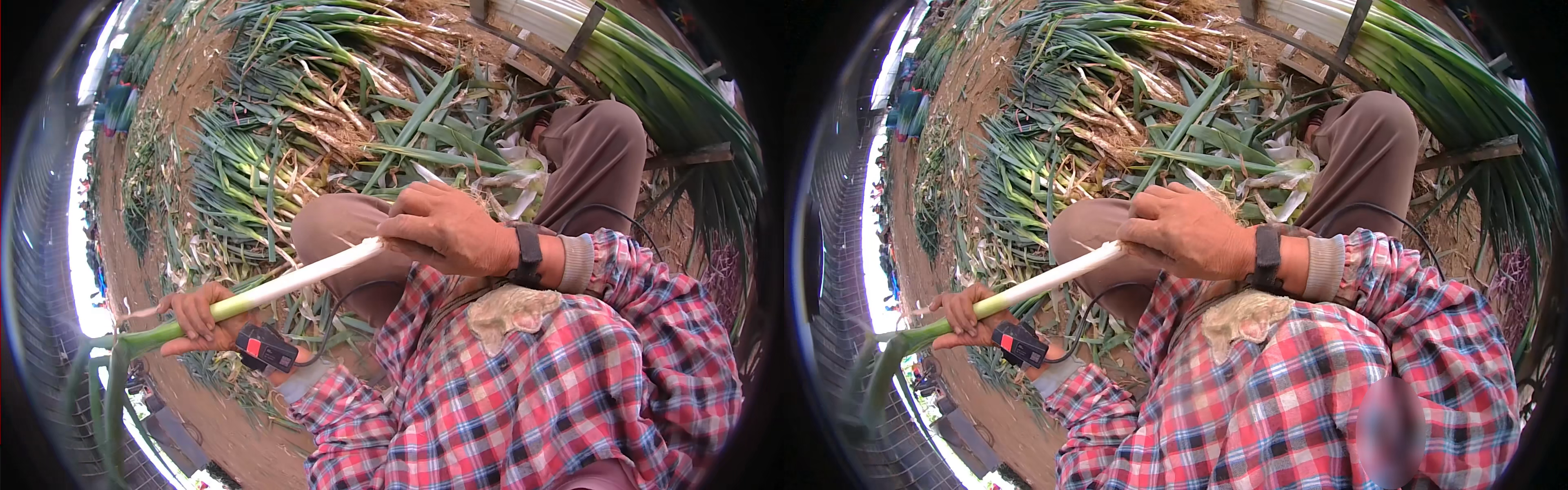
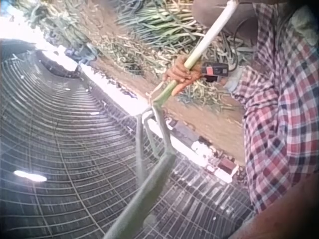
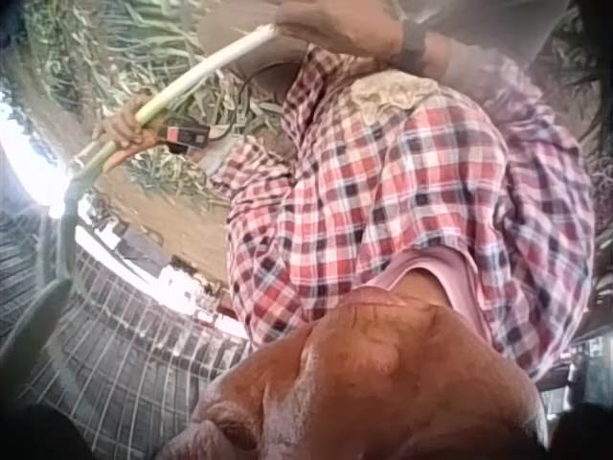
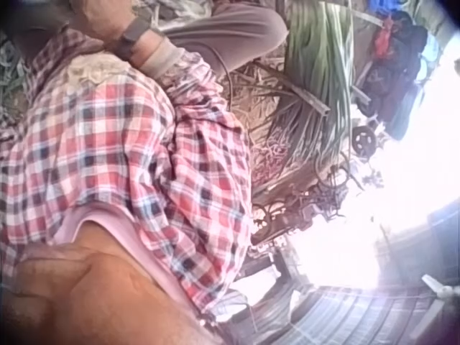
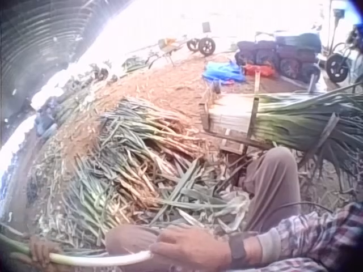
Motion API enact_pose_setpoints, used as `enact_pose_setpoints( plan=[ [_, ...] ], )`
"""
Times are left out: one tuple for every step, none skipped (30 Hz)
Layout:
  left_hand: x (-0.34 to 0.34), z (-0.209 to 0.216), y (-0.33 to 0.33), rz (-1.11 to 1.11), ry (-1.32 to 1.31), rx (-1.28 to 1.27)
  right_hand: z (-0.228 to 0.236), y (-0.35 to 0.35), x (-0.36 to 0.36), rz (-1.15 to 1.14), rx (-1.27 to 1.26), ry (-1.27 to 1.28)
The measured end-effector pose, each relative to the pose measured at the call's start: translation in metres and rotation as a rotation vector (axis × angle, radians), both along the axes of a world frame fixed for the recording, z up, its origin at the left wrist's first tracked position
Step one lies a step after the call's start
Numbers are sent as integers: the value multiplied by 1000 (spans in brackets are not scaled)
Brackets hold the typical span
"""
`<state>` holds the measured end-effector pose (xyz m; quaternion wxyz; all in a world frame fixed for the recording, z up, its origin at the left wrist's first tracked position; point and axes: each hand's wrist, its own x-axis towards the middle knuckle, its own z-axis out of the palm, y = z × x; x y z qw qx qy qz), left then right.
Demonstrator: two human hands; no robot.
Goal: The recorder is cleaning leeks by stripping outer leaves and trimming them before placing them into a crate.
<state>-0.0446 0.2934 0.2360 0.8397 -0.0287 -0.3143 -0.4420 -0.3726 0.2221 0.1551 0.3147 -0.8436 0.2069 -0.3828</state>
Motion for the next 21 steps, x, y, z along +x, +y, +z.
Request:
enact_pose_setpoints(
  plan=[
    [-2,1,-1,0,0,2,1,1,3,-38,-63,37],
    [-4,1,-2,-15,-18,-8,1,0,5,-37,-61,37],
    [-6,2,-3,-31,-35,-18,2,-1,9,-44,-91,47],
    [-6,3,-4,-32,-32,-16,2,-2,11,-54,-121,59],
    [-7,4,-4,-23,-44,-2,0,-3,13,-55,-119,63],
    [-7,4,-5,-13,-55,12,-3,-4,16,-38,-160,113],
    [-8,5,-5,-12,-53,15,-5,-5,19,-19,-202,162],
    [-9,5,-6,8,-68,51,-6,-6,21,-16,-200,165],
    [-10,5,-6,27,-83,87,-7,-7,23,-9,-192,185],
    [-12,7,-6,32,-80,91,-7,-8,24,0,-184,205],
    [-14,10,-5,38,-99,97,-8,-8,25,5,-181,207],
    [-17,12,-5,44,-118,104,-7,-9,26,11,-172,198],
    [-19,13,-6,49,-116,105,-7,-10,27,17,-165,189],
    [-21,14,-7,22,-123,81,-8,-11,28,21,-164,189],
    [-23,16,-8,-4,-129,57,-9,-13,30,14,-158,203],
    [-23,17,-10,-2,-128,58,-10,-13,31,5,-150,217],
    [-22,19,-11,1,-164,67,-11,-13,31,7,-149,217],
    [-22,20,-11,5,-199,76,-13,-12,31,0,-88,170],
    [-20,20,-11,6,-198,76,-12,-13,31,-8,-28,123],
    [-18,20,-11,20,-207,104,-11,-12,30,-8,-28,124],
    [-17,19,-11,33,-215,131,-8,-9,28,-15,-75,126]
  ],
)
